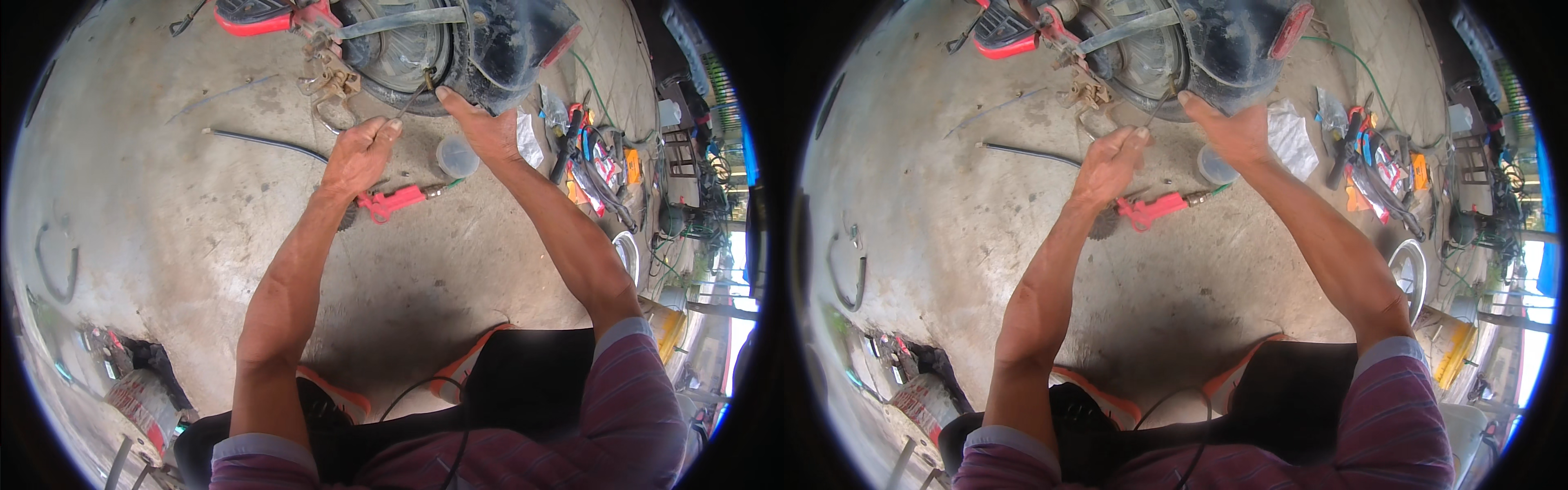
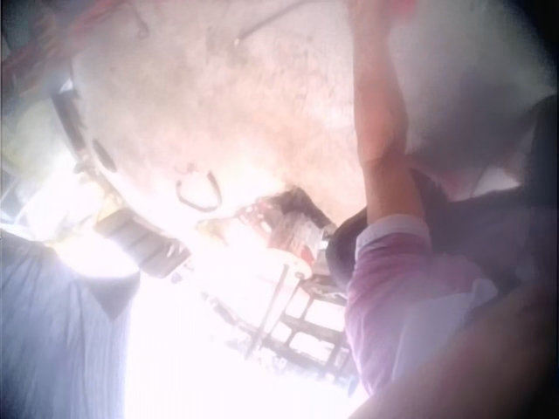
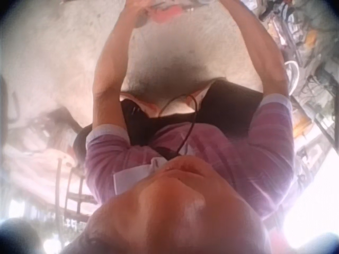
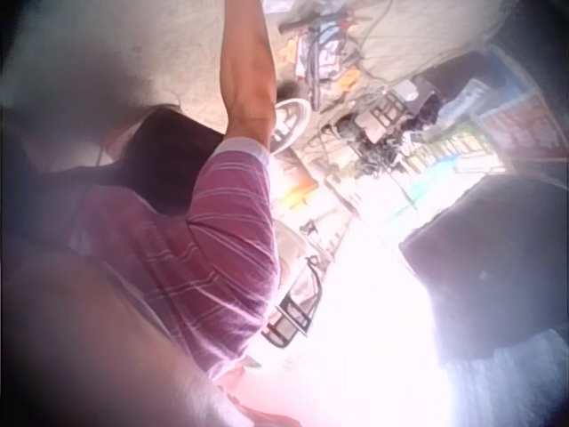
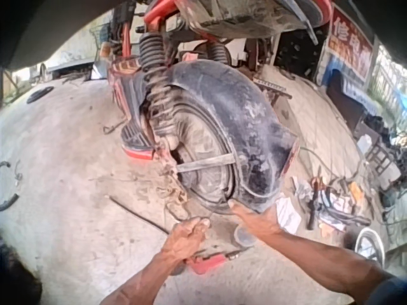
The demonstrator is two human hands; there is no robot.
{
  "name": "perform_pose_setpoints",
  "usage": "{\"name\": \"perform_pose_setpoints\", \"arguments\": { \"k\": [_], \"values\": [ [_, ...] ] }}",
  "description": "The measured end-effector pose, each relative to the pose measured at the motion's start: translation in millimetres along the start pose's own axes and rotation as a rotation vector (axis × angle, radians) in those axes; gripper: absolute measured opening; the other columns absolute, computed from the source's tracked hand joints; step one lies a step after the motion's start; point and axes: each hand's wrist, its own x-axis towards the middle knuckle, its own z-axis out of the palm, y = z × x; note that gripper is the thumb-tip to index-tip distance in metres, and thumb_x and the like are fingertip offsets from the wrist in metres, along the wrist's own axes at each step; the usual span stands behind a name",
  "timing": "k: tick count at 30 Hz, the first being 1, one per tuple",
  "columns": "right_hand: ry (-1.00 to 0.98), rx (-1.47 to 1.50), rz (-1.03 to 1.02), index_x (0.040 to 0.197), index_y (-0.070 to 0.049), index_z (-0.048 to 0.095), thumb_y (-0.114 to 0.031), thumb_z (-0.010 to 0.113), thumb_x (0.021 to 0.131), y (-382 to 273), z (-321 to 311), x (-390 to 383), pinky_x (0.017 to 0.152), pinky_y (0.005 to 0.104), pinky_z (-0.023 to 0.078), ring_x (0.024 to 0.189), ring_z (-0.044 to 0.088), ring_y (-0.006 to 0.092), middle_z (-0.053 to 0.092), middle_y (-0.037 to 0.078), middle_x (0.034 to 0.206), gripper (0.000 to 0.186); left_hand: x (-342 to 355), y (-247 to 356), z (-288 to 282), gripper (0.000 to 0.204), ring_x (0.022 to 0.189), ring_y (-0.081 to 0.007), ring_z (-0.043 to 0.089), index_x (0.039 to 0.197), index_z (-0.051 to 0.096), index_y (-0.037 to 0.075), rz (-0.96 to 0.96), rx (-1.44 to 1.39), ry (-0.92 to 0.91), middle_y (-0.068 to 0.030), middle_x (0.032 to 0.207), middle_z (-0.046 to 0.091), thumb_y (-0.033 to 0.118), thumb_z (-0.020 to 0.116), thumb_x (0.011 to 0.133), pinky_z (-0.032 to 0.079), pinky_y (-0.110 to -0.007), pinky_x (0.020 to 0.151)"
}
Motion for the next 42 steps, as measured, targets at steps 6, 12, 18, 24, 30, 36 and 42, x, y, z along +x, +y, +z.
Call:
{"name": "perform_pose_setpoints", "arguments": {
  "k": [6,12,18,24,30,36,42],
  "values": [
    [0.022,0.003,0.063,0.116,0.001,0.077,-0.016,0.09,0.087,-21,10,1,0.091,0.0322,0.057,0.099,0.07,0.0121,0.076,0.005,0.115,0.036,14,4,10,0.043,0.073,-0.0124,0.056,0.109,0.075,0.0,0.028,-0.101,-0.041,-0.0033,0.075,0.063,0.039,0.056,0.11,0.048,-0.032,0.071],
    [0.055,-0.015,0.057,0.115,0.001,0.078,-0.017,0.089,0.089,-10,12,3,0.094,0.0311,0.056,0.101,0.07,0.0129,0.077,0.004,0.114,0.033,10,10,40,0.041,0.066,-0.0123,0.054,0.096,0.07,-0.001,-0.004,-0.332,0.073,-0.0041,0.069,0.062,0.037,0.059,0.11,0.048,-0.033,0.066],
    [0.009,-0.007,0.061,0.112,0.0,0.078,-0.017,0.089,0.089,-18,11,5,0.09,0.0302,0.055,0.097,0.069,0.0122,0.077,0.002,0.111,0.03,14,14,78,0.042,0.064,-0.0112,0.056,0.089,0.069,-0.001,-0.016,-0.624,0.16,-0.0035,0.067,0.062,0.033,0.058,0.111,0.047,-0.033,0.062],
    [0.01,-0.089,0.235,0.113,-0.001,0.07,-0.002,0.086,0.085,-35,15,6,0.081,0.0285,0.055,0.093,0.065,0.0128,0.071,0.003,0.107,0.032,8,37,122,0.042,0.059,-0.008,0.053,0.085,0.061,0.003,-0.043,-0.877,0.293,-0.0003,0.064,0.057,0.033,0.053,0.114,0.043,-0.029,0.053],
    [-0.001,0.044,0.203,0.118,-0.001,0.067,-0.004,0.088,0.083,-22,12,6,0.085,0.0306,0.055,0.097,0.065,0.0142,0.069,0.004,0.111,0.041,11,40,132,0.041,0.056,-0.0065,0.05,0.083,0.057,0.006,-0.05,-0.945,0.309,0.0007,0.066,0.056,0.031,0.052,0.115,0.04,-0.028,0.049],
    [0.083,0.042,0.127,0.116,0.001,0.07,-0.007,0.091,0.081,-25,26,1,0.086,0.0319,0.056,0.097,0.066,0.0156,0.072,0.006,0.112,0.042,10,21,107,0.039,0.06,-0.0123,0.055,0.086,0.063,0.001,-0.036,-0.615,0.305,-0.0034,0.068,0.062,0.029,0.057,0.113,0.045,-0.034,0.056],
    [0.165,-0.153,0.023,0.11,0.002,0.071,-0.009,0.093,0.078,-31,37,-3,0.081,0.0338,0.055,0.091,0.067,0.0177,0.074,0.007,0.106,0.04,7,21,94,0.04,0.06,-0.0143,0.057,0.085,0.065,0.001,-0.031,-0.526,0.294,-0.0046,0.069,0.064,0.03,0.059,0.111,0.045,-0.035,0.056]
  ]
}}
